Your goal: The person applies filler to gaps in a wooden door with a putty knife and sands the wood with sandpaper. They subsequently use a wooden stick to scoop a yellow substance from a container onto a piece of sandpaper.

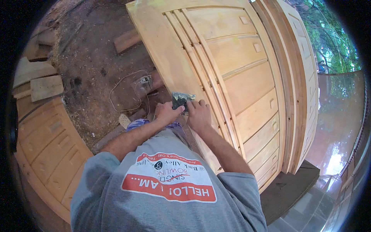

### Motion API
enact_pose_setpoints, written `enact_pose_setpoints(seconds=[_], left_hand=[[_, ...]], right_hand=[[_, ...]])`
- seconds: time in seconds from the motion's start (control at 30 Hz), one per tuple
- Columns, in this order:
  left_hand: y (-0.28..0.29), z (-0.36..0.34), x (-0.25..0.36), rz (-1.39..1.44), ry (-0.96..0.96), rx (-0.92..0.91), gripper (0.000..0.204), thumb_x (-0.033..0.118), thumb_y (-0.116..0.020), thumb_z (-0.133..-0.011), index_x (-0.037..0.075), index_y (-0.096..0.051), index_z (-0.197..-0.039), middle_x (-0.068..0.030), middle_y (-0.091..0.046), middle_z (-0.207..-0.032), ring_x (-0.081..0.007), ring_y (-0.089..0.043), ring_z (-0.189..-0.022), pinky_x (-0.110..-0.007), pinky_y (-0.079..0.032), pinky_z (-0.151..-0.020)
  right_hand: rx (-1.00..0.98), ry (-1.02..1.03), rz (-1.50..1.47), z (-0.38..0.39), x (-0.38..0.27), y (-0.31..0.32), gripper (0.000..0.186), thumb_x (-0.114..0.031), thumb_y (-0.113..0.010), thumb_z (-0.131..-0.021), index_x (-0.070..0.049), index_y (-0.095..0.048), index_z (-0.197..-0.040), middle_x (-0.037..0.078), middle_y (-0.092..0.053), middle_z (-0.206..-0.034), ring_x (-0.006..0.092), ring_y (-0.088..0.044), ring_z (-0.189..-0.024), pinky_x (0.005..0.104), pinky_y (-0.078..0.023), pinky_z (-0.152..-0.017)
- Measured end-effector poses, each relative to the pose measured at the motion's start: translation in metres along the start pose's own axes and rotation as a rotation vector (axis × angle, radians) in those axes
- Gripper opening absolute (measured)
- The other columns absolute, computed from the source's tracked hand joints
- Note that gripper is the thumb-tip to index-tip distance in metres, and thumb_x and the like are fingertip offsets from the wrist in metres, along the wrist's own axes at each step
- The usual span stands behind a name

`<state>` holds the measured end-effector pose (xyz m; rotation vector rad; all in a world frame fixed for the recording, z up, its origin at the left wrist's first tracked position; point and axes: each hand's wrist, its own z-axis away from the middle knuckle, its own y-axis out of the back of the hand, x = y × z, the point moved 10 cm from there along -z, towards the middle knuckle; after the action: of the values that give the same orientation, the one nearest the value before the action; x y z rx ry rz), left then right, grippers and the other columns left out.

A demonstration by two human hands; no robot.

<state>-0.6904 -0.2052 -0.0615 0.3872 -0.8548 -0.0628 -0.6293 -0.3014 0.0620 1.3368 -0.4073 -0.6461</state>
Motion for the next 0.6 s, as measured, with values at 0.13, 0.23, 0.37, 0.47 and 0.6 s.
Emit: enact_pose_setpoints(seconds=[0.13,0.23,0.37,0.47,0.6], left_hand=[[0.006,0.003,0.006,0.026,-0.063,0.019,0.055,0.058,-0.07,-0.082,0.007,-0.076,-0.101,-0.0221,-0.074,-0.095,-0.0382,-0.071,-0.096,-0.047,-0.052,-0.09],[0.001,0.002,0.003,0.077,-0.025,-0.044,0.054,0.057,-0.07,-0.083,0.007,-0.076,-0.102,-0.0222,-0.074,-0.097,-0.0375,-0.071,-0.099,-0.048,-0.052,-0.09],[0.003,-0.002,0.001,0.0,-0.058,0.014,0.054,0.057,-0.07,-0.083,0.007,-0.076,-0.102,-0.0219,-0.074,-0.096,-0.038,-0.071,-0.096,-0.048,-0.054,-0.086],[-0.005,-0.004,0.002,0.02,-0.076,0.003,0.054,0.057,-0.071,-0.082,0.007,-0.076,-0.102,-0.0222,-0.074,-0.095,-0.0394,-0.072,-0.093,-0.049,-0.054,-0.084],[-0.004,-0.005,-0.002,0.013,-0.077,0.014,0.052,0.056,-0.071,-0.082,0.008,-0.076,-0.101,-0.0234,-0.073,-0.095,-0.0412,-0.071,-0.092,-0.05,-0.055,-0.082]], right_hand=[[0.067,0.036,-0.018,0.0,-0.003,0.001,0.045,-0.008,-0.062,-0.075,-0.009,-0.066,-0.12,0.009,-0.069,-0.11,0.0314,-0.059,-0.099,0.0445,-0.047,-0.079],[0.045,-0.003,0.016,-0.017,-0.001,0.006,0.045,-0.008,-0.063,-0.075,-0.009,-0.066,-0.12,0.009,-0.069,-0.111,0.0319,-0.059,-0.099,0.0449,-0.047,-0.079],[0.008,0.061,0.033,-0.004,-0.008,-0.007,0.044,-0.008,-0.064,-0.075,-0.009,-0.067,-0.119,0.009,-0.069,-0.11,0.0323,-0.058,-0.1,0.0462,-0.047,-0.08],[0.075,0.029,0.017,-0.011,-0.001,-0.001,0.044,-0.008,-0.065,-0.075,-0.008,-0.067,-0.118,0.009,-0.069,-0.109,0.0324,-0.058,-0.1,0.0472,-0.047,-0.08],[0.006,0.027,0.009,-0.006,-0.011,-0.004,0.04,-0.008,-0.064,-0.076,-0.008,-0.067,-0.116,0.01,-0.069,-0.108,0.033,-0.058,-0.1,0.0459,-0.048,-0.081]])
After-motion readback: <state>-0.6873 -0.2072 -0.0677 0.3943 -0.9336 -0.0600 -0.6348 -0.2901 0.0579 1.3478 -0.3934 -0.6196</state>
